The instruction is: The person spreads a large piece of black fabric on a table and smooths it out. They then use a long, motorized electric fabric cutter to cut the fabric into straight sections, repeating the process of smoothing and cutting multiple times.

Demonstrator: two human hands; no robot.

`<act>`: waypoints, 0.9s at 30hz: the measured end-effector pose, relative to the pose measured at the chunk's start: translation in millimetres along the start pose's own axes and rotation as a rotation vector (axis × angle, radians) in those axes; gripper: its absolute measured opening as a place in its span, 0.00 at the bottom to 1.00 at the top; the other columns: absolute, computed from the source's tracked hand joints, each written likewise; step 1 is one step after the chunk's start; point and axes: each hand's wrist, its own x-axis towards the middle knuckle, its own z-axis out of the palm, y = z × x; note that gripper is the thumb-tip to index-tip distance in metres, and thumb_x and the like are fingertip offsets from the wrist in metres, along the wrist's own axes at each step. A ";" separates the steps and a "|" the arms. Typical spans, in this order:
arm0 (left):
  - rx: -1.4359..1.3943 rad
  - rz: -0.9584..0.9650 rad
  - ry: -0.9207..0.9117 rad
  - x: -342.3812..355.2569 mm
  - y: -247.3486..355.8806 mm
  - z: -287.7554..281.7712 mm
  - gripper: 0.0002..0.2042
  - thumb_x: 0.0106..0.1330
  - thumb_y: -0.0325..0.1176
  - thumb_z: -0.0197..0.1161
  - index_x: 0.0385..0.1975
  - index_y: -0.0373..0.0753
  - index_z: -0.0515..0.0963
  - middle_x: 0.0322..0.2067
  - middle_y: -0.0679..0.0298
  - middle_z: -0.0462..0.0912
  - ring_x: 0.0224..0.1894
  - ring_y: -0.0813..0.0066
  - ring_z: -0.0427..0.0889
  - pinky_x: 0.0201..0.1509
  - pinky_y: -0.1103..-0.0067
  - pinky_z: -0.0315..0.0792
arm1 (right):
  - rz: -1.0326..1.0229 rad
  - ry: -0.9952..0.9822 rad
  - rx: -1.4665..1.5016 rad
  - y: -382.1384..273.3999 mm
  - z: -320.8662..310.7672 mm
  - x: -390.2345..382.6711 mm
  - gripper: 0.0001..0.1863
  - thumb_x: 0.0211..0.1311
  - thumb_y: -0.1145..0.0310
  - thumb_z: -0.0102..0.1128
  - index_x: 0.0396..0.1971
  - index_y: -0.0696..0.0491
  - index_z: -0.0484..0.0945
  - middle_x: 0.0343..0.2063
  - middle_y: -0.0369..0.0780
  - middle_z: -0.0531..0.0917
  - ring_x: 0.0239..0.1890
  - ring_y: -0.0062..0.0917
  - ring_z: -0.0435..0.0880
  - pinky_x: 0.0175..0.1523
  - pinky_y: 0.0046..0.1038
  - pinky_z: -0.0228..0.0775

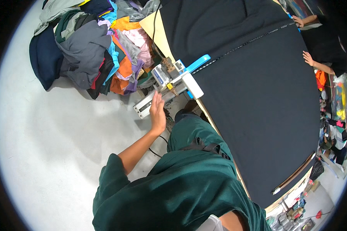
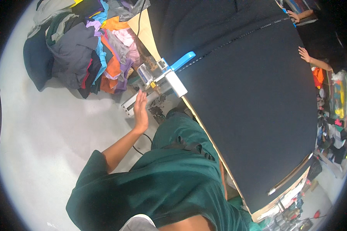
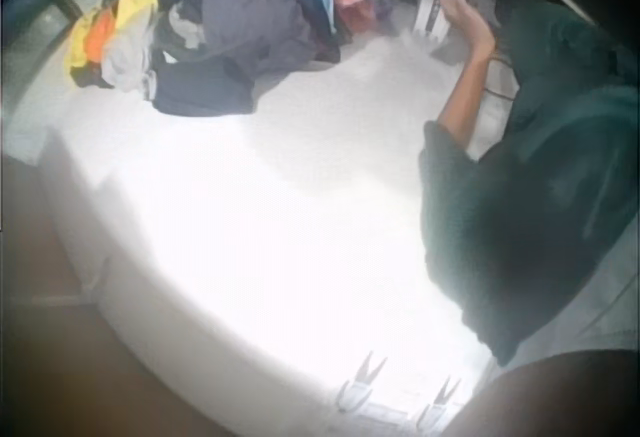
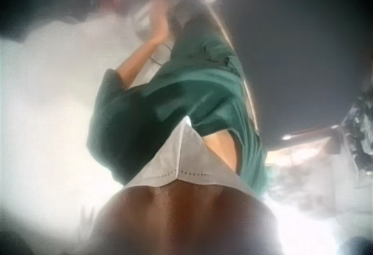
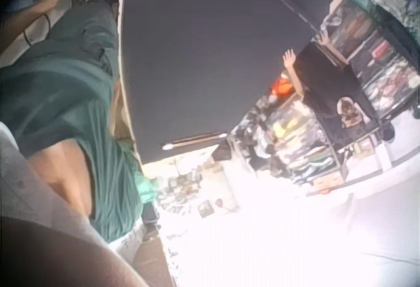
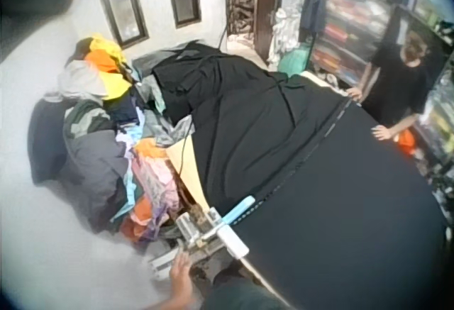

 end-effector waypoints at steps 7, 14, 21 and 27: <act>0.081 0.088 -0.260 30.7 6.7 27.9 0.33 0.74 0.25 0.52 0.79 0.28 0.55 0.76 0.41 0.64 0.80 0.55 0.62 0.80 0.68 0.59 | 0.007 0.012 0.047 -2.5 4.1 -10.7 0.20 0.71 0.65 0.52 0.58 0.56 0.76 0.43 0.45 0.86 0.40 0.36 0.87 0.42 0.44 0.77; 0.681 0.510 -0.644 149.0 63.7 279.7 0.35 0.69 0.38 0.63 0.75 0.30 0.64 0.75 0.36 0.62 0.81 0.43 0.56 0.80 0.55 0.56 | 0.027 0.140 0.267 29.2 0.8 -26.6 0.19 0.70 0.65 0.53 0.55 0.57 0.78 0.42 0.45 0.86 0.40 0.35 0.86 0.42 0.43 0.77; 0.357 1.371 -1.054 15.9 122.6 483.0 0.19 0.75 0.40 0.61 0.60 0.39 0.81 0.66 0.48 0.78 0.74 0.47 0.69 0.76 0.55 0.64 | 0.058 0.408 0.737 87.0 -12.4 -44.7 0.18 0.69 0.66 0.54 0.53 0.59 0.81 0.41 0.45 0.86 0.40 0.34 0.86 0.41 0.43 0.77; 0.944 0.834 -1.969 -9.3 58.3 393.5 0.16 0.79 0.42 0.56 0.58 0.43 0.83 0.55 0.57 0.87 0.60 0.54 0.84 0.65 0.59 0.77 | 0.334 1.413 1.245 94.5 -51.0 -86.9 0.13 0.65 0.72 0.53 0.40 0.62 0.86 0.39 0.47 0.87 0.44 0.36 0.85 0.48 0.41 0.76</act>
